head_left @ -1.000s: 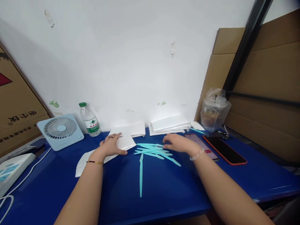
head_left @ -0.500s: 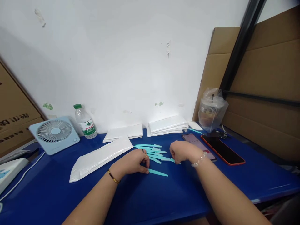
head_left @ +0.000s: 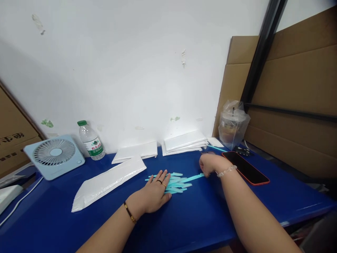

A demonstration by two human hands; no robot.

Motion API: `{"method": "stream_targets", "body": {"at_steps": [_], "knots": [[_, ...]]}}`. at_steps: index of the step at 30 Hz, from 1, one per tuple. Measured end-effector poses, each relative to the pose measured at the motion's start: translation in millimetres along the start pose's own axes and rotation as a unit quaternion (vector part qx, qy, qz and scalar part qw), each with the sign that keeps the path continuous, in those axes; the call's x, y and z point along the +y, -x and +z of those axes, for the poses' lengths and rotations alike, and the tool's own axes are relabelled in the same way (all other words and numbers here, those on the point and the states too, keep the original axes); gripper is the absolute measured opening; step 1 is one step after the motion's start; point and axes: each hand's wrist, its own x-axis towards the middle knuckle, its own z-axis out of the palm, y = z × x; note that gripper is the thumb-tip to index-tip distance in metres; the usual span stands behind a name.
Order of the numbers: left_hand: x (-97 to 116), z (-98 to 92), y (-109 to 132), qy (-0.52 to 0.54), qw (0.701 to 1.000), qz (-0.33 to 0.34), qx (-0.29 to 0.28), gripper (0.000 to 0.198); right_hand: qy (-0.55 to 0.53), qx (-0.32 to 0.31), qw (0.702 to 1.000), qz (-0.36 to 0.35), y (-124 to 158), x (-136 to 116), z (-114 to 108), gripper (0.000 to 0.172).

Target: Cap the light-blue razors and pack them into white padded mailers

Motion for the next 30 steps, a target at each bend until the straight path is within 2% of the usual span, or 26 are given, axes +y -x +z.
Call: {"method": "stream_targets", "body": {"at_steps": [5, 10, 13, 15, 17, 20, 22, 25, 30], "knots": [[15.9, -0.5, 4.5, -0.033, 0.999, -0.025, 0.001, 0.059, -0.083, -0.019, 0.996, -0.032, 7.5, 22.8, -1.9, 0.016], [28.6, 4.3, 3.7, -0.061, 0.997, -0.039, 0.027, 0.055, -0.188, 0.045, 0.978, -0.083, 17.1, 53.2, -7.0, 0.01], [38.3, 12.2, 4.9, -0.063, 0.997, -0.018, 0.05, 0.053, -0.21, 0.103, 0.964, -0.126, 12.7, 45.2, -7.1, 0.007], [43.9, 11.9, 5.1, -0.059, 0.996, 0.003, 0.069, 0.053, -0.199, 0.132, 0.96, -0.148, 5.3, 27.6, -3.8, 0.007], [44.7, 5.3, 2.7, -0.047, 0.992, 0.012, 0.119, 0.052, -0.19, 0.141, 0.956, -0.174, -2.7, 6.3, 1.7, 0.006], [31.0, -8.4, -7.0, -0.008, 0.964, -0.012, 0.265, 0.04, -0.207, 0.147, 0.938, -0.238, -11.2, -21.6, 11.6, 0.005], [13.9, -13.4, -15.4, 0.049, 0.941, 0.021, 0.334, 0.029, -0.226, 0.149, 0.924, -0.271, -14.3, -33.8, 17.1, 0.006], [-11.3, -13.0, -25.6, 0.098, 0.935, 0.056, 0.336, 0.012, -0.232, 0.14, 0.918, -0.289, -18.4, -40.9, 22.2, 0.006], [-36.0, -10.7, -33.6, 0.11, 0.919, 0.081, 0.369, 0.013, -0.233, 0.104, 0.934, -0.249, -29.2, -25.7, 24.2, 0.007]]}}
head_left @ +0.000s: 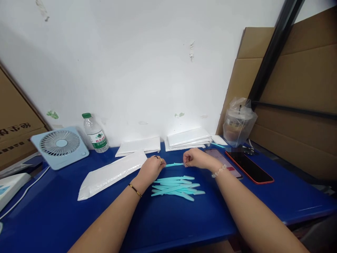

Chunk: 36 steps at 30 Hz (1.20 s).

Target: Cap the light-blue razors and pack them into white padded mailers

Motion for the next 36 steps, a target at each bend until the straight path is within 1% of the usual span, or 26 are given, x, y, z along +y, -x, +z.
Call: {"method": "stream_targets", "body": {"at_steps": [2, 4, 5, 6, 8, 10, 12, 13, 15, 17, 19, 21, 24, 26, 28, 29, 31, 32, 34, 36], "knots": [[-7.4, -0.9, -0.7, 0.021, 1.0, -0.01, -0.005, 0.01, -0.024, -0.021, 0.999, 0.037, 1.4, 7.7, -4.7, 0.014], [-12.7, -1.9, -0.9, 0.05, 0.998, -0.041, -0.007, 0.004, -0.03, -0.023, 0.998, 0.055, 4.1, 10.2, -9.0, 0.02], [-13.7, -2.5, -0.9, 0.059, 0.997, -0.057, -0.003, 0.003, -0.026, -0.019, 0.998, 0.051, 5.8, 9.1, -10.7, 0.022], [-13.3, -3.2, -0.8, 0.06, 0.996, -0.069, 0.001, 0.008, -0.021, -0.02, 0.999, 0.04, 7.5, 6.8, -11.8, 0.023], [-7.9, -4.8, -0.6, 0.031, 0.996, -0.08, -0.016, 0.013, -0.01, -0.055, 0.998, 0.012, 10.1, 0.3, -12.1, 0.025], [2.0, -6.2, 0.0, -0.018, 0.994, -0.08, -0.067, 0.016, 0.007, -0.12, 0.993, -0.001, 10.8, -5.6, -9.5, 0.028], [12.9, -6.0, 0.9, -0.053, 0.987, -0.075, -0.134, 0.02, 0.038, -0.159, 0.987, 0.001, 9.2, -8.6, -4.7, 0.029], [17.6, -5.2, 1.3, -0.062, 0.982, -0.07, -0.165, 0.022, 0.052, -0.162, 0.985, 0.0, 8.0, -9.1, -2.0, 0.028], [24.0, -2.7, 1.8, -0.068, 0.972, -0.065, -0.214, 0.021, 0.067, -0.144, 0.987, -0.008, 5.6, -9.5, 2.4, 0.025], [26.1, -0.3, 1.4, -0.072, 0.965, -0.073, -0.241, 0.019, 0.071, -0.122, 0.99, -0.015, 4.2, -10.2, 4.3, 0.023], [24.6, 0.3, 0.4, -0.087, 0.963, -0.08, -0.244, 0.018, 0.071, -0.105, 0.992, -0.016, 4.3, -11.2, 3.2, 0.02], [20.4, -1.5, -0.7, -0.113, 0.964, -0.079, -0.229, 0.016, 0.075, -0.089, 0.993, -0.006, 5.5, -11.3, -0.7, 0.015], [11.2, -6.7, -1.5, -0.149, 0.964, -0.086, -0.203, 0.016, 0.085, -0.055, 0.994, 0.037, 8.5, -8.5, -9.0, 0.01], [6.2, -9.5, -1.6, -0.159, 0.964, -0.098, -0.191, 0.014, 0.081, -0.036, 0.994, 0.061, 10.7, -7.3, -13.7, 0.014], [5.2, -11.0, -1.6, -0.165, 0.965, -0.101, -0.175, 0.014, 0.062, -0.029, 0.996, 0.054, 12.9, -9.1, -15.7, 0.021], [6.6, -11.3, -1.6, -0.166, 0.967, -0.1, -0.165, 0.015, 0.052, -0.035, 0.997, 0.039, 13.8, -11.3, -15.3, 0.024], [12.9, -11.5, -1.4, -0.156, 0.97, -0.094, -0.16, 0.018, 0.041, -0.072, 0.997, 0.002, 14.8, -17.4, -11.8, 0.026], [17.0, -11.4, -1.1, -0.144, 0.97, -0.091, -0.172, 0.018, 0.042, -0.098, 0.994, -0.012, 14.8, -20.7, -8.8, 0.027], [25.1, -10.6, -0.1, -0.114, 0.966, -0.078, -0.216, 0.021, 0.053, -0.145, 0.988, -0.022, 13.9, -26.3, -1.9, 0.026], [30.7, -8.5, 1.1, -0.091, 0.959, -0.062, -0.262, 0.021, 0.067, -0.162, 0.984, -0.016, 12.3, -29.8, 4.7, 0.023]]}}
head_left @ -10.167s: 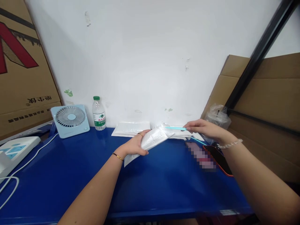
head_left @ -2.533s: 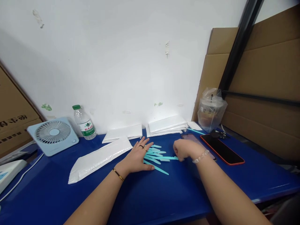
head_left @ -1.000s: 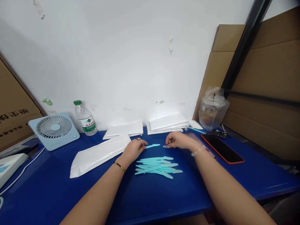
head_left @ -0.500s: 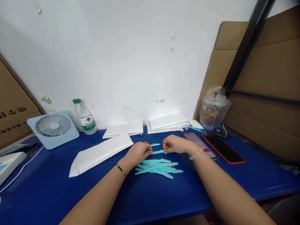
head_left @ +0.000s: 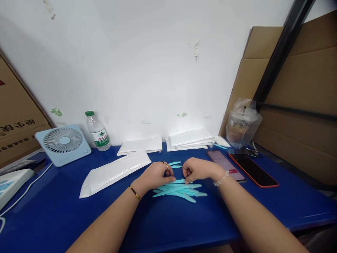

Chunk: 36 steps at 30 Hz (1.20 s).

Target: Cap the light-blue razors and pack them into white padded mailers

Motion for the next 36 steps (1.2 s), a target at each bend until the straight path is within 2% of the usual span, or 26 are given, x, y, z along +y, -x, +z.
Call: {"method": "stream_targets", "body": {"at_steps": [3, 6, 11, 14, 16, 17, 19, 22, 24, 27, 30, 34, 36], "knots": [[2.9, 4.5, -1.2, 0.01, 0.999, -0.002, -0.033, 0.017, 0.021, 0.008, 1.0, 0.005, -3.6, -2.3, 4.3, 0.019], [0.6, 7.0, -3.6, 0.008, 0.999, -0.027, -0.031, 0.017, 0.033, 0.016, 0.999, 0.001, -3.4, -0.2, 2.9, 0.018], [-10.4, 0.3, -3.8, -0.004, 0.998, -0.066, 0.005, 0.016, 0.019, 0.067, 0.996, 0.056, 3.9, 13.4, -9.2, 0.008], [-14.5, -3.8, -2.9, -0.006, 0.995, -0.09, 0.044, 0.016, -0.006, 0.107, 0.991, 0.083, 10.0, 17.2, -16.1, 0.014], [-12.2, -5.0, -1.7, -0.003, 0.995, -0.082, 0.064, 0.02, -0.024, 0.101, 0.993, 0.052, 12.7, 13.3, -17.1, 0.02], [-9.6, -5.4, -0.8, 0.006, 0.996, -0.072, 0.058, 0.022, -0.03, 0.086, 0.995, 0.028, 13.3, 9.7, -16.1, 0.023], [-2.6, -5.7, 1.7, 0.035, 0.998, -0.047, 0.012, 0.027, -0.028, 0.037, 0.999, -0.012, 12.3, 1.1, -11.6, 0.028], [7.4, -5.5, 5.7, 0.058, 0.997, -0.01, -0.059, 0.035, -0.007, -0.032, 0.999, -0.018, 7.3, -9.9, -3.0, 0.031], [11.4, -4.7, 7.0, 0.053, 0.996, 0.004, -0.075, 0.035, 0.004, -0.04, 0.999, -0.014, 4.0, -13.5, 0.5, 0.029], [12.6, -4.0, 6.2, 0.038, 0.996, -0.001, -0.08, 0.026, 0.007, -0.021, 0.999, -0.026, 2.4, -12.2, 0.1, 0.026], [7.9, -5.6, 3.7, 0.011, 0.998, -0.014, -0.058, 0.024, 0.01, 0.01, 1.0, -0.015, 4.5, -3.5, -5.4, 0.023], [-3.6, -8.2, 0.8, -0.036, 0.998, -0.043, 0.016, 0.021, -0.005, 0.082, 0.995, 0.055, 11.1, 10.6, -14.6, 0.02], [-7.3, -7.7, -0.1, -0.056, 0.996, -0.049, 0.049, 0.018, -0.019, 0.094, 0.993, 0.062, 15.0, 13.6, -17.4, 0.021]]}}
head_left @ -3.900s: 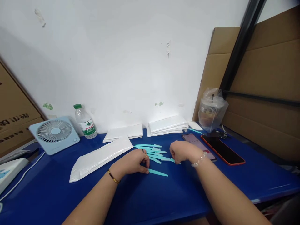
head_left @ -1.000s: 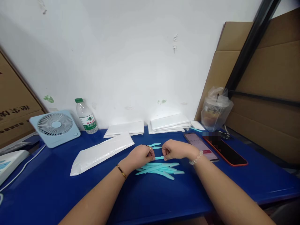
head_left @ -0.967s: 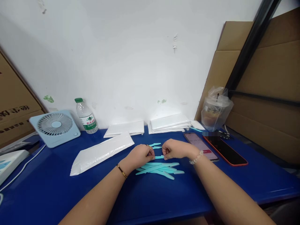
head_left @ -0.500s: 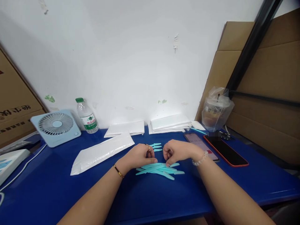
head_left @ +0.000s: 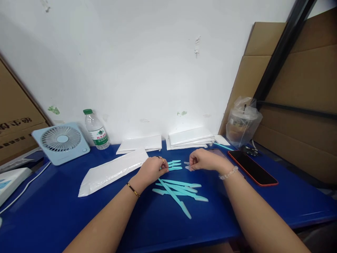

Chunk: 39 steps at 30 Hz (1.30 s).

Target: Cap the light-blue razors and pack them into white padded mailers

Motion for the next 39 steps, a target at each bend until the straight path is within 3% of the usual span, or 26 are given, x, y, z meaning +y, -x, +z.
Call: {"method": "stream_targets", "body": {"at_steps": [3, 7, 12, 20, 23, 26, 29, 32, 37, 39], "knots": [[1.8, 2.2, 0.3, 0.008, 1.0, 0.012, 0.016, 0.02, 0.001, -0.051, 0.998, -0.029, 3.7, -1.9, 0.6, 0.025], [13.0, 3.8, 3.1, 0.034, 0.997, 0.066, -0.028, 0.023, 0.057, -0.14, 0.988, -0.024, 1.7, -10.3, 11.2, 0.024], [19.2, 6.4, 3.4, 0.038, 0.993, 0.092, -0.069, 0.02, 0.077, -0.094, 0.991, -0.06, -3.1, -15.6, 16.6, 0.013], [-2.0, 3.3, -0.8, 0.0, 1.0, -0.015, 0.008, 0.02, 0.068, -0.014, 0.997, 0.021, -0.1, -1.1, 0.4, 0.009], [-1.1, 0.1, 1.1, 0.017, 0.999, -0.004, 0.031, 0.025, 0.043, -0.023, 0.999, -0.008, 3.7, -8.1, -0.4, 0.019], [10.4, -1.6, 4.3, 0.033, 0.998, 0.054, -0.021, 0.027, 0.037, -0.095, 0.993, -0.056, 6.7, -24.3, 7.3, 0.024], [22.1, -1.1, 7.5, 0.036, 0.992, 0.086, -0.085, 0.022, 0.07, -0.145, 0.986, -0.051, 6.4, -36.9, 18.8, 0.02], [26.4, 0.4, 9.3, 0.061, 0.988, 0.073, -0.122, 0.018, 0.097, -0.123, 0.986, -0.052, 3.9, -38.1, 26.0, 0.009], [25.4, 0.8, 10.5, 0.071, 0.988, 0.051, -0.124, 0.017, 0.121, -0.07, 0.989, -0.05, -0.1, -28.4, 26.9, 0.02], [25.5, 0.7, 10.8, 0.07, 0.99, 0.045, -0.115, 0.019, 0.125, -0.071, 0.988, -0.053, -1.0, -27.6, 26.7, 0.017]]}}
